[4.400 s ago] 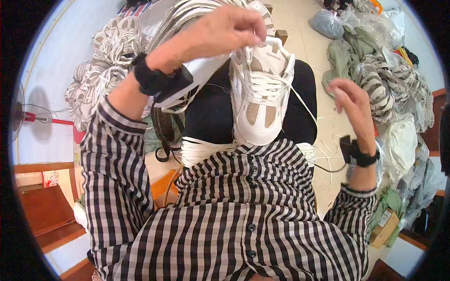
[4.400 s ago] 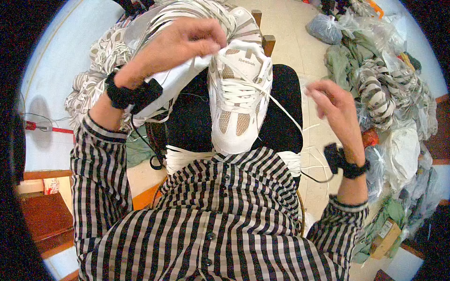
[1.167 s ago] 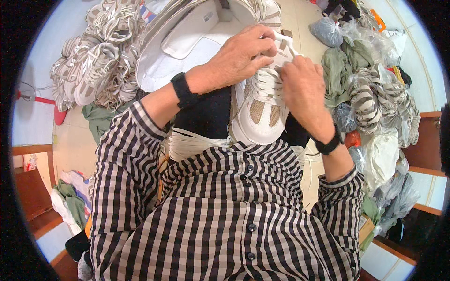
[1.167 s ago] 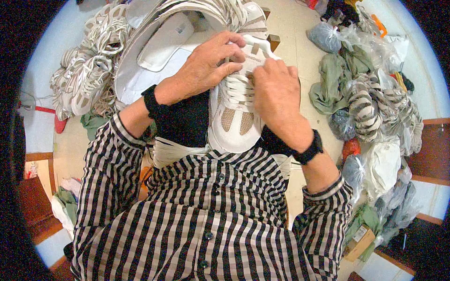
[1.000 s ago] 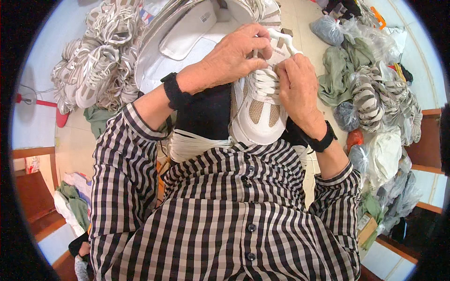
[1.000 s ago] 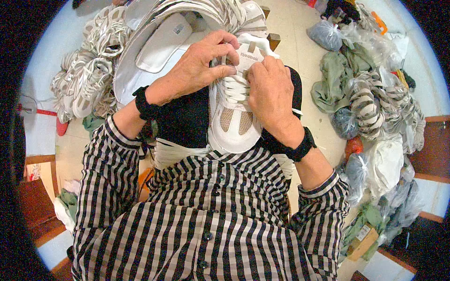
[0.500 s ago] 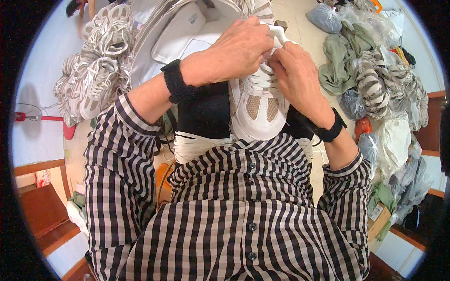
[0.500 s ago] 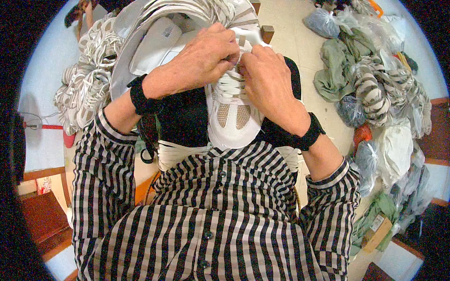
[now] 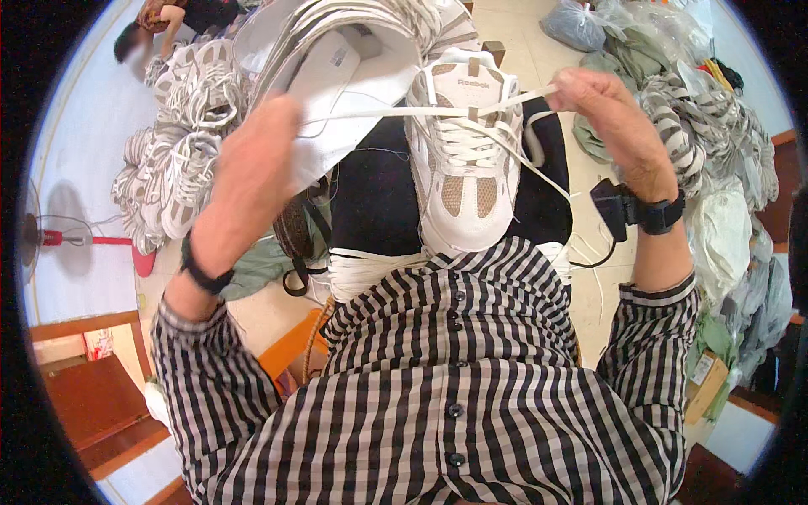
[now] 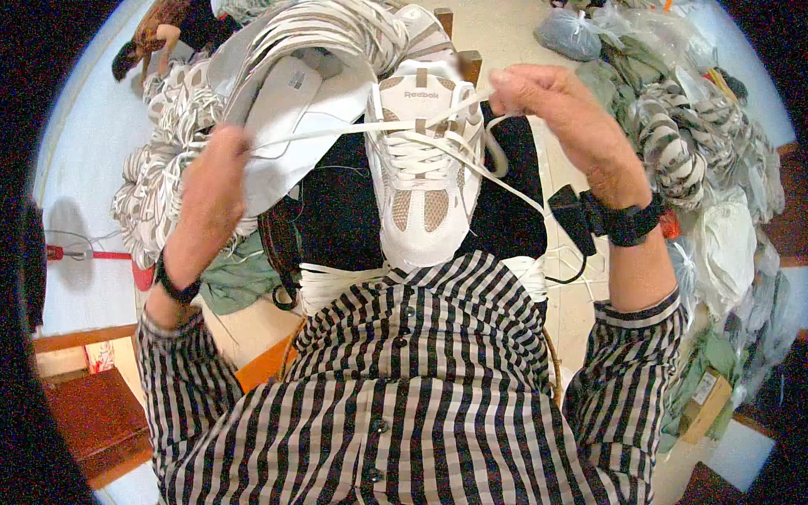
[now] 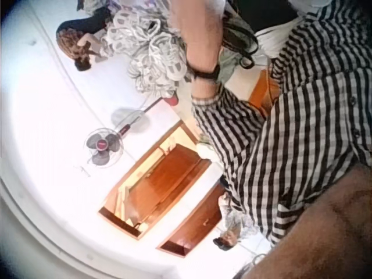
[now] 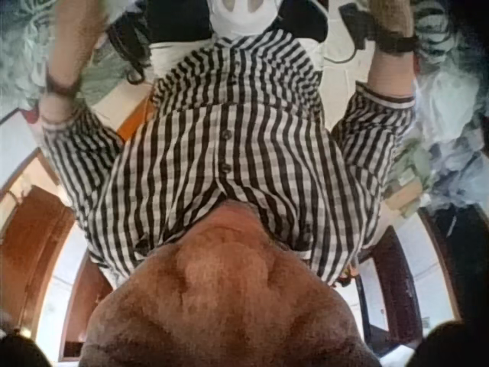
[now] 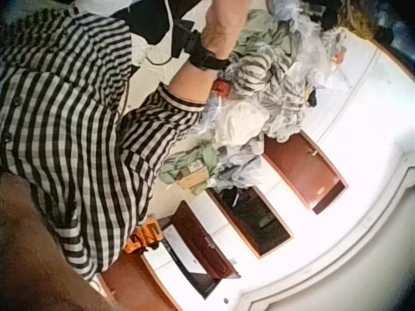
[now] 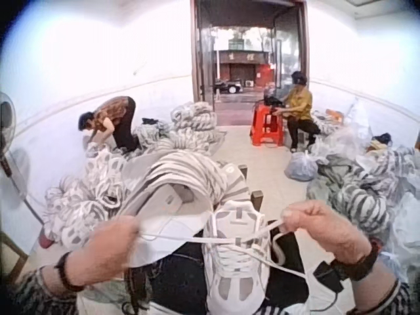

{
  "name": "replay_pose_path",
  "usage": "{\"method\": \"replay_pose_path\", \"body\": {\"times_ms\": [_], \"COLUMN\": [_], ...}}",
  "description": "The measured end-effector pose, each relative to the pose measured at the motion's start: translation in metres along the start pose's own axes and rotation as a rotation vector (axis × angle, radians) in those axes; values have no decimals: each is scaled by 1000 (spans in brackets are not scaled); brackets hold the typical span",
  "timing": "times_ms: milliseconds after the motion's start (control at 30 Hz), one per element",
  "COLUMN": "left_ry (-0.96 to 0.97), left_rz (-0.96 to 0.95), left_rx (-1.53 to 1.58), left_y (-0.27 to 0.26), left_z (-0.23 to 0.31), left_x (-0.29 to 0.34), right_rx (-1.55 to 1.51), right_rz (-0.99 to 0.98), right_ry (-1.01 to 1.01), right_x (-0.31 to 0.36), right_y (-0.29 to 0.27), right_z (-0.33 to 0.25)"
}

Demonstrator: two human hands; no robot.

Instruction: The recorder is threading laces through the eyelets of several white sneakers.

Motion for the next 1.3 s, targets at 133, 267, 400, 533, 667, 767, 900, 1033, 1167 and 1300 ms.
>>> {"method": "replay_pose_path", "body": {"times_ms": [133,267,400,533,667,767,900,1033,1167,1300], "left_ry": [-169,-618,-747,-824,-978,-919,-839,-616,-556,-269], "left_rz": [165,116,110,137,234,67,-75,-207,-391,-222], "left_rx": [-137,42,57,48,206,145,274,-23,328,502], "left_y": [-44,-53,-50,-54,-49,-15,44,59,44,-1], "left_z": [-62,-130,-186,-247,-289,-288,-268,-209,-112,-11], "left_x": [75,158,232,308,370,371,330,268,202,117], "right_rx": [-92,135,345,506,508,554,740,722,471,711], "right_rz": [-10,-116,-271,-39,8,-5,123,145,118,183], "right_ry": [-7,-101,-94,-394,-272,-204,-371,-382,-299,-452], "right_x": [5,4,-21,-38,-26,0,21,19,14,17], "right_y": [-18,3,42,54,51,55,68,73,69,76], "right_z": [-17,-23,-16,-30,-17,1,10,15,15,3]}}
Point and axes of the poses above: each hand's wrist, its own x-axis away from the middle knuckle, its own y-axis out of the palm, z = x × y, the point moved 6 cm from there along -x, towards the middle knuckle, and after that the axes turned 9 degrees about -x, right-handed, at the moved point
